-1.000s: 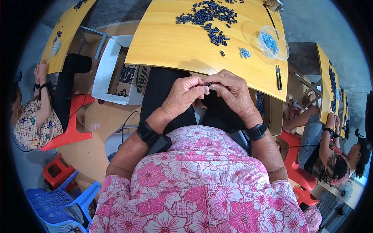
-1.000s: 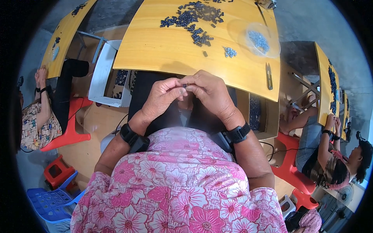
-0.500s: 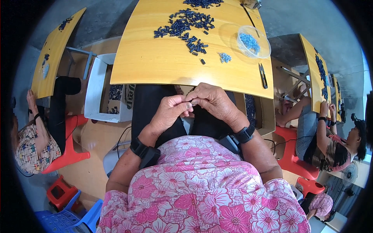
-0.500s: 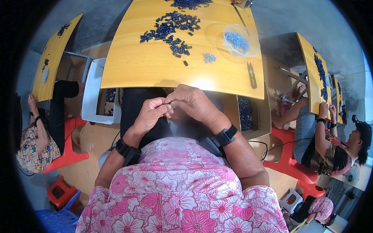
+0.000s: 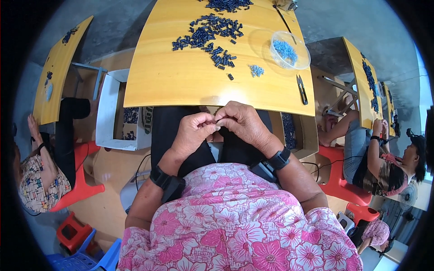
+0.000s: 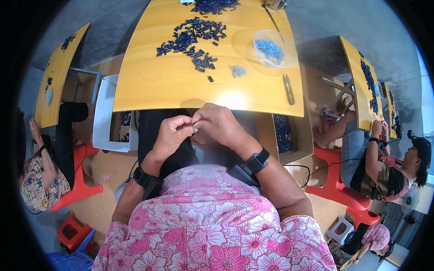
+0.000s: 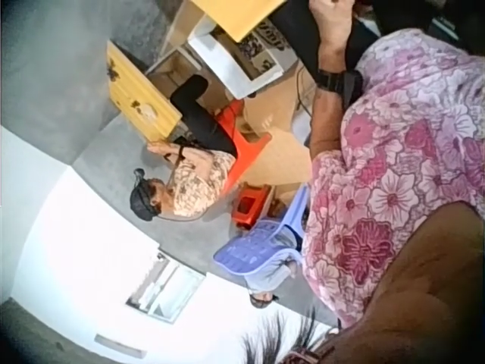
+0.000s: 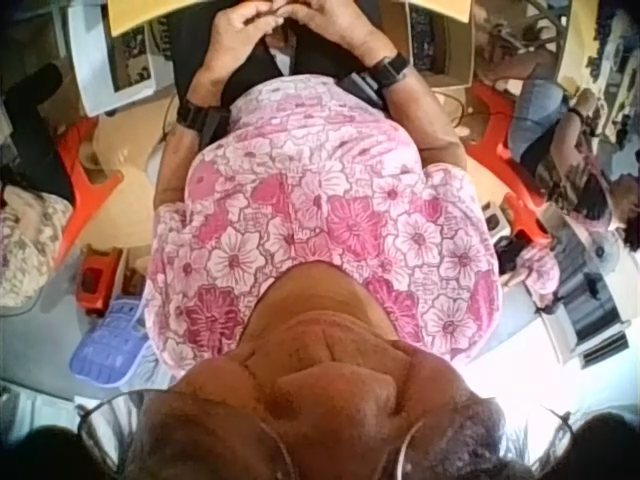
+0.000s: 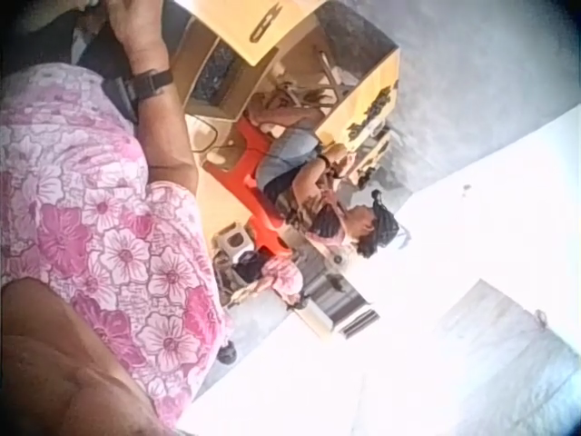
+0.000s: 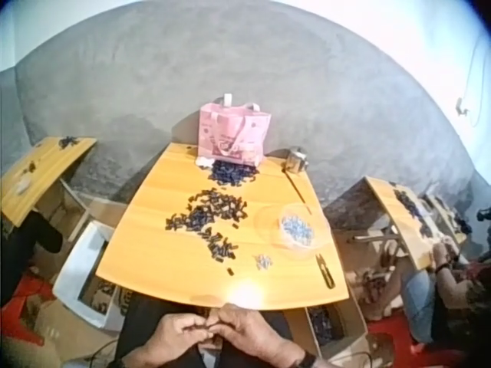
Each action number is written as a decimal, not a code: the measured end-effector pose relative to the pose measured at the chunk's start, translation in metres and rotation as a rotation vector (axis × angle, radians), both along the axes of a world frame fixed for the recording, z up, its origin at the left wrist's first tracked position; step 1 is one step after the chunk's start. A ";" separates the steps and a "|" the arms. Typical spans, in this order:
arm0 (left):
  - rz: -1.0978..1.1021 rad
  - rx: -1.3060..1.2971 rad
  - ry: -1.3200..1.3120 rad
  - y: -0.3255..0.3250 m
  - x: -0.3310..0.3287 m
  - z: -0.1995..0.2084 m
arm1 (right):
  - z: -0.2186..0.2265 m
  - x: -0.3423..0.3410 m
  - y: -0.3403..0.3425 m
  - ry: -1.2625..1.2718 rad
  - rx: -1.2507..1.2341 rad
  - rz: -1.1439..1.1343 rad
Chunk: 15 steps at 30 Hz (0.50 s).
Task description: Manually assembling small plastic components at a workshop workbench.
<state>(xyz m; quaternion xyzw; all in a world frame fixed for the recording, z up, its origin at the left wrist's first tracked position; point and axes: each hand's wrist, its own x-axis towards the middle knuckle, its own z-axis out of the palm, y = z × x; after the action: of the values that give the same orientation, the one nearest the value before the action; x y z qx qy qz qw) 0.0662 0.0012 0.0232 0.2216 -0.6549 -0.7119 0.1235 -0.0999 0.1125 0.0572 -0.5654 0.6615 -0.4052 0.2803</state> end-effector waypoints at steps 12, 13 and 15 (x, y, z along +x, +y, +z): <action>0.037 0.121 0.043 -0.005 -0.003 -0.015 | -0.007 -0.067 -0.001 0.431 -0.117 -0.592; 0.039 0.134 0.052 -0.006 -0.003 -0.016 | -0.008 -0.071 -0.001 0.431 -0.114 -0.591; 0.041 0.126 0.047 -0.006 -0.004 -0.018 | -0.008 -0.076 -0.003 0.566 -0.130 -0.491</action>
<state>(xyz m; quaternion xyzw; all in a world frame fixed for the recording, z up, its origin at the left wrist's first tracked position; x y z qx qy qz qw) 0.0620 -0.0046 0.0057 0.2254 -0.6010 -0.7541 0.1394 -0.1764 0.1098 0.0494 -0.4961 0.8015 -0.3291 -0.0556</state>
